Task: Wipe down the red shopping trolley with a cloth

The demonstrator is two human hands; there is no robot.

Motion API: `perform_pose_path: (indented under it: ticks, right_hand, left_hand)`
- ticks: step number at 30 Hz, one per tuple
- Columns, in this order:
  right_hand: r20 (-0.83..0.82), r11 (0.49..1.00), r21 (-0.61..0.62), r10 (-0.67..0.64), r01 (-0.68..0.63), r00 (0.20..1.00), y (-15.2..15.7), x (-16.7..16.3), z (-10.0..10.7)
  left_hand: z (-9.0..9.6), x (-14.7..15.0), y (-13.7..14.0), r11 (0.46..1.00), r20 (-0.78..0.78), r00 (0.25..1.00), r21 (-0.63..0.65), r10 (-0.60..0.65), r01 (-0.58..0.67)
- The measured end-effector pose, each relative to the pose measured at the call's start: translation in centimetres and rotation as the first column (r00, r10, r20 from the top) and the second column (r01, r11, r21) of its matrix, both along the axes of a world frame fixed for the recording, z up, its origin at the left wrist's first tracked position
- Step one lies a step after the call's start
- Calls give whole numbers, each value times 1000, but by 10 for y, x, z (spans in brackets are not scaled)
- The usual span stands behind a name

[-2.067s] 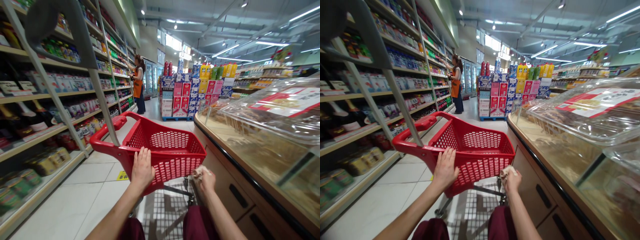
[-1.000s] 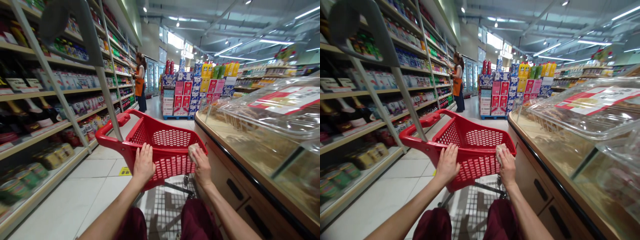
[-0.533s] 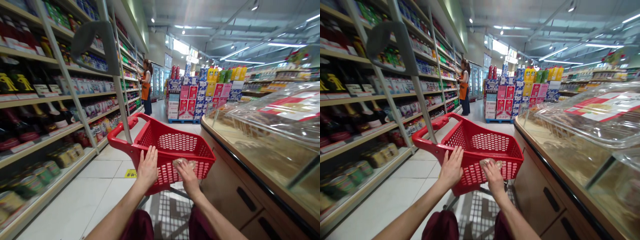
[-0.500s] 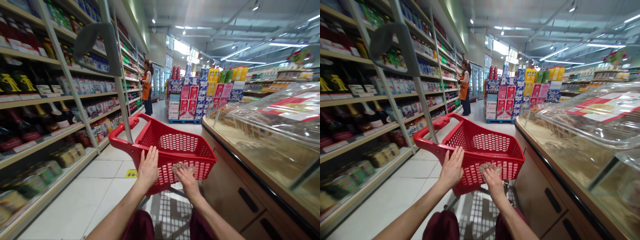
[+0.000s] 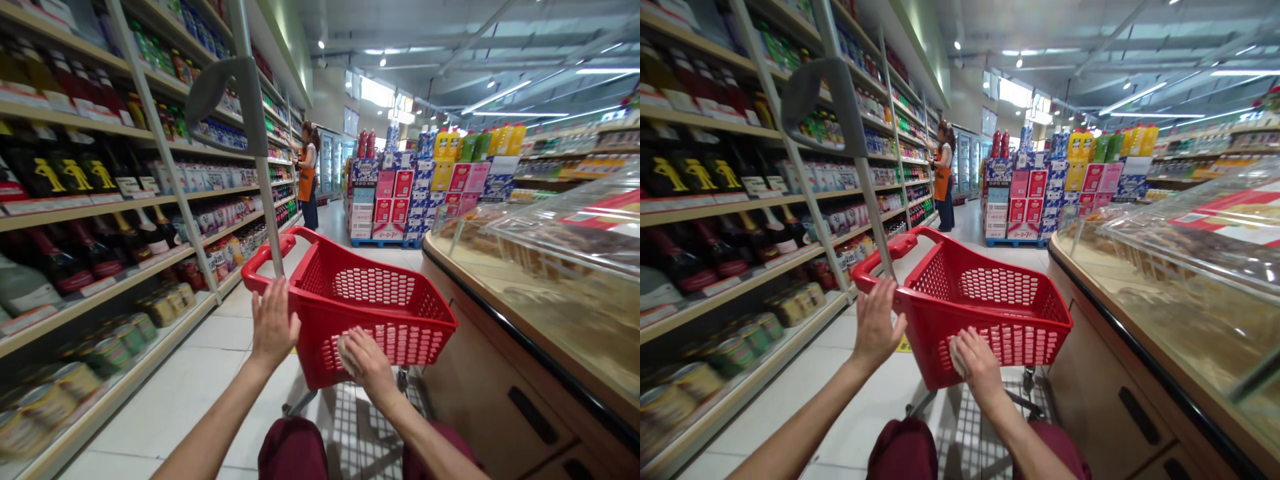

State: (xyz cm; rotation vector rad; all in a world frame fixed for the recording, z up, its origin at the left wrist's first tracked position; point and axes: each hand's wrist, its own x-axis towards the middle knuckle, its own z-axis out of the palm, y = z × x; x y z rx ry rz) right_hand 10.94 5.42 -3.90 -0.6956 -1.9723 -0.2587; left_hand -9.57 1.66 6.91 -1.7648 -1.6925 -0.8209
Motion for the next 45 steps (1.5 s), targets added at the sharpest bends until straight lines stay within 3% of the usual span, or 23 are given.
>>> perform_pose_path:
  ticks: [2, 4, 7, 10, 16, 21, 26, 28, 33, 39, 42, 45]
  right_hand:
    - [-82, 1000, 14, -14, 15, 997, 5, -13, 23]
    - [-117, 999, 30, -26, 30, 993, 11, -29, 40]
    - [-3, 996, 84, 36, -36, 999, 10, -55, 35]
    - [107, 986, 93, 129, -139, 986, 1, -76, 27]
    - [-33, 991, 115, 69, -65, 997, 12, -95, 68]
    - [188, 983, 96, 139, -159, 972, 12, -75, 34]
    - [-2, 997, 81, -20, 20, 1000, 23, -34, 36]
    - [-2, 994, 78, -74, 74, 997, 28, -18, 30]
    - [190, 998, 70, -20, 7, 982, 20, 16, -13]
    - [-62, 976, 36, -214, 216, 975, 38, 45, 8]
    - [43, 974, 68, -221, 218, 974, 37, 58, -8]
    - [136, 974, 59, -225, 219, 965, 30, 72, -24]
  left_hand:
    - [8, -19, 3, 995, 49, 994, 25, 93, -94]
    - [13, -31, 9, 991, 17, 992, -45, 123, -122]
    - [14, -40, 15, 980, -53, 992, -155, 118, -124]
    - [14, -41, 16, 975, -68, 992, -187, 110, -121]
    - [17, -42, 10, 975, -97, 991, -190, 96, -113]
    - [16, -43, 10, 976, -111, 990, -189, 84, -104]
    - [13, -39, 12, 974, -86, 989, -181, 122, -136]
    - [13, -38, 13, 973, -82, 988, -182, 128, -141]
    - [10, -38, 13, 980, -78, 991, -156, 109, -120]
    - [2, 1, 10, 1000, -55, 998, -1, 13, -13]
    - [-4, 28, 17, 991, -135, 985, -97, -108, 96]
    - [-11, 41, 28, 970, -171, 977, -227, -128, 87]
